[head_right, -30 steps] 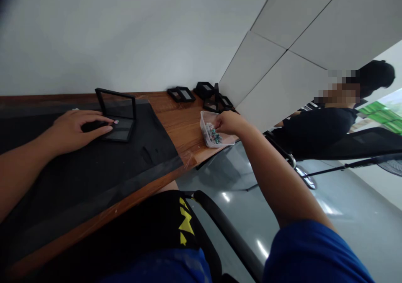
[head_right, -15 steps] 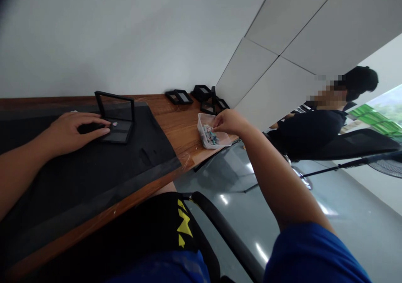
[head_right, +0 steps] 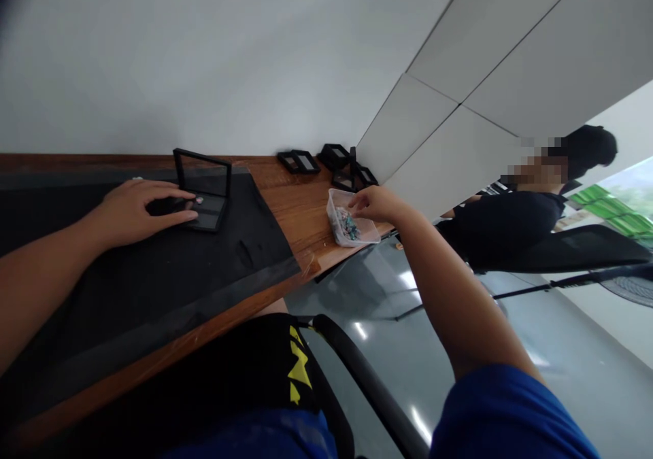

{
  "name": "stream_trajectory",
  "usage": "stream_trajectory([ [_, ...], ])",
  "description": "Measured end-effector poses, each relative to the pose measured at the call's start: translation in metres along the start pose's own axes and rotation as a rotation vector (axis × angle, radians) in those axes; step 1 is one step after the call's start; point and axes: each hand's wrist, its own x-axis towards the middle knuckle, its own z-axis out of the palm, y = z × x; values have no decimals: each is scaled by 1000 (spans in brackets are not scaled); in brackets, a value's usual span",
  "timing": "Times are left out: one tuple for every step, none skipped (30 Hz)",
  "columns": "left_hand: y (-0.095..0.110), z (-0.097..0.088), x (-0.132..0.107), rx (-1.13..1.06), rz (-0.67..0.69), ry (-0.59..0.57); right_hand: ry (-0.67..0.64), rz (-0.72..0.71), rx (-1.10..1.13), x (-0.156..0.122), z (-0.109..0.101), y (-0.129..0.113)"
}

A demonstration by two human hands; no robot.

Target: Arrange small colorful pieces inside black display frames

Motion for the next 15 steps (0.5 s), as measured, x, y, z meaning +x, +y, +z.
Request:
stream_trajectory([
  [0,0,0,3,-1,-3,4,-5,12,0,-2,1],
  [0,1,0,4,-4,-4,12,-11,31,-1,-4,2],
  [0,1,1,5,-8,-2,18,-17,60,-1,-5,3],
  [-1,1,1,5,-11,-1,26,-27,102,-1,-7,3],
  [-1,2,1,4,-11,2,42,-38,158,-1,-8,3],
  [-2,2,1,2,-4,7,79,-52,228,-2,-9,1],
  [-3,3,1,-1,5,14,129,-70,310,-4,-9,-2],
  [-5,4,1,-6,14,25,186,-94,400,-6,-9,-7],
  [-6,5,1,-16,21,41,239,-122,500,-9,-8,-15],
  [-8,6,1,-33,29,65,277,-158,609,-12,-7,-25],
  [-8,7,1,-58,39,95,288,-201,726,-16,-5,-37],
  [-8,8,0,-92,51,126,280,-253,851,-20,-2,-51],
  [-7,8,-1,-128,62,152,256,-316,981,-23,2,-66],
  [-6,7,-2,-160,66,173,214,-385,1103,-26,6,-83],
  [-3,6,-4,-186,66,195,152,-458,1216,-27,13,-100],
])
